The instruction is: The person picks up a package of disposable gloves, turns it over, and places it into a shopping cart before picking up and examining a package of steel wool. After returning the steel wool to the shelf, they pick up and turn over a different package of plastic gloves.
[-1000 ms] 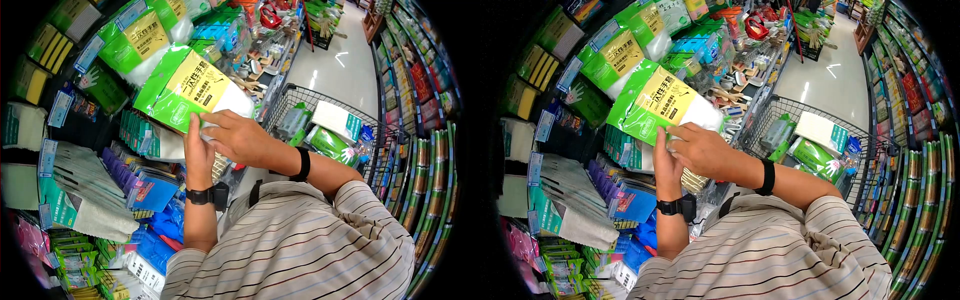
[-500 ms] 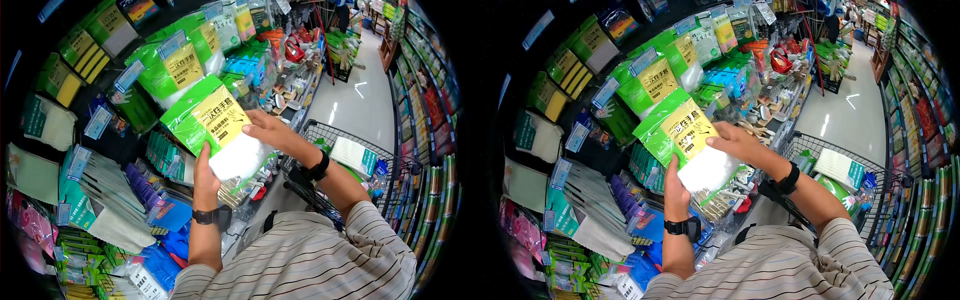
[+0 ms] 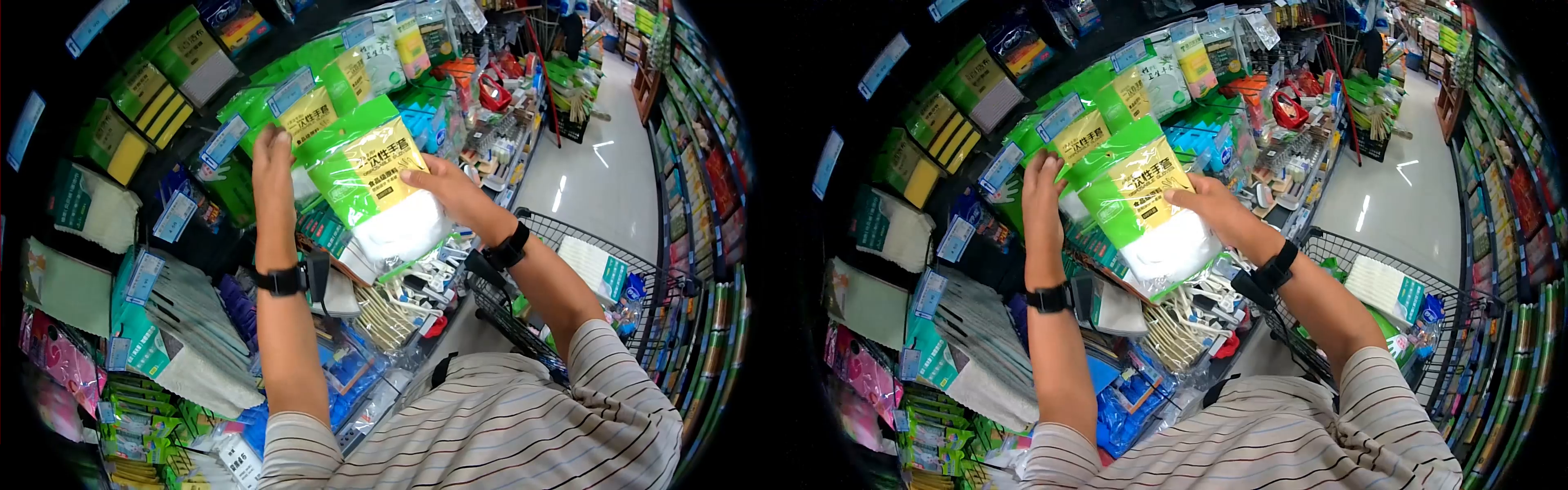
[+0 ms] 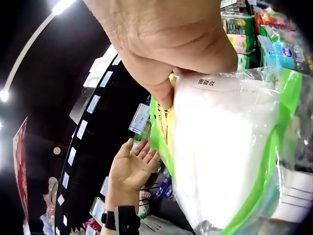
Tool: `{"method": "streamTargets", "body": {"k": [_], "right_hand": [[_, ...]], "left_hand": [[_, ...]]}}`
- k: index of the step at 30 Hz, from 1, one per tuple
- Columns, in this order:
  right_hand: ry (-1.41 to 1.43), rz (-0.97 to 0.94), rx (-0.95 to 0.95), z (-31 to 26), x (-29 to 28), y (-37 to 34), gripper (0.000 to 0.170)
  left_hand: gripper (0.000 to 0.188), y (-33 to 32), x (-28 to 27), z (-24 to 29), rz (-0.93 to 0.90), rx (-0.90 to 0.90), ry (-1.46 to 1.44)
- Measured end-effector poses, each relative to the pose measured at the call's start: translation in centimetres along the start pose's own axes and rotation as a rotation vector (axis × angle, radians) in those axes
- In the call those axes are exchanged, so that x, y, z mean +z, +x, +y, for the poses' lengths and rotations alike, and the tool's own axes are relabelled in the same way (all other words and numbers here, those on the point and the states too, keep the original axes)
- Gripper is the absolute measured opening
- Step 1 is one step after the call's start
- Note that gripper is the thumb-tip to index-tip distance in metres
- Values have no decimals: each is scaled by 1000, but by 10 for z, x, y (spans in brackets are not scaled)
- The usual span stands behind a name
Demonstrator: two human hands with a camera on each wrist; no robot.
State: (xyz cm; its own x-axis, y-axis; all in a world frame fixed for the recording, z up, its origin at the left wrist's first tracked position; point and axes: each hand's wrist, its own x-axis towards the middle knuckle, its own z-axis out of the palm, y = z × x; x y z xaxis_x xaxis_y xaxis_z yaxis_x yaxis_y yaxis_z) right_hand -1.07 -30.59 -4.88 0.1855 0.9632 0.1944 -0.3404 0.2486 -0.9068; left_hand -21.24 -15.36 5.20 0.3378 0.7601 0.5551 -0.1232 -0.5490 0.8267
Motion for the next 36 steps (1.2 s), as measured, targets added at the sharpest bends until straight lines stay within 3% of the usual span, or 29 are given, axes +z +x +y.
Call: {"method": "streamTargets", "body": {"k": [3,6,14,25,36], "right_hand": [[1,22,-7,-6,-5,7,44],[-7,18,-19,-18,-5,14,44],[34,-75,-47,-23,4,61,44],[72,-140,-95,-11,14,108,42],[121,-169,-109,-17,18,130,40]], "left_hand": [[50,24,2,4,-125,-105,62],[46,26,6,18,-160,-27,9],[50,35,-4,44,-173,46,147],[44,34,-6,44,-153,127,247],[41,34,-3,34,-108,317,555]]}}
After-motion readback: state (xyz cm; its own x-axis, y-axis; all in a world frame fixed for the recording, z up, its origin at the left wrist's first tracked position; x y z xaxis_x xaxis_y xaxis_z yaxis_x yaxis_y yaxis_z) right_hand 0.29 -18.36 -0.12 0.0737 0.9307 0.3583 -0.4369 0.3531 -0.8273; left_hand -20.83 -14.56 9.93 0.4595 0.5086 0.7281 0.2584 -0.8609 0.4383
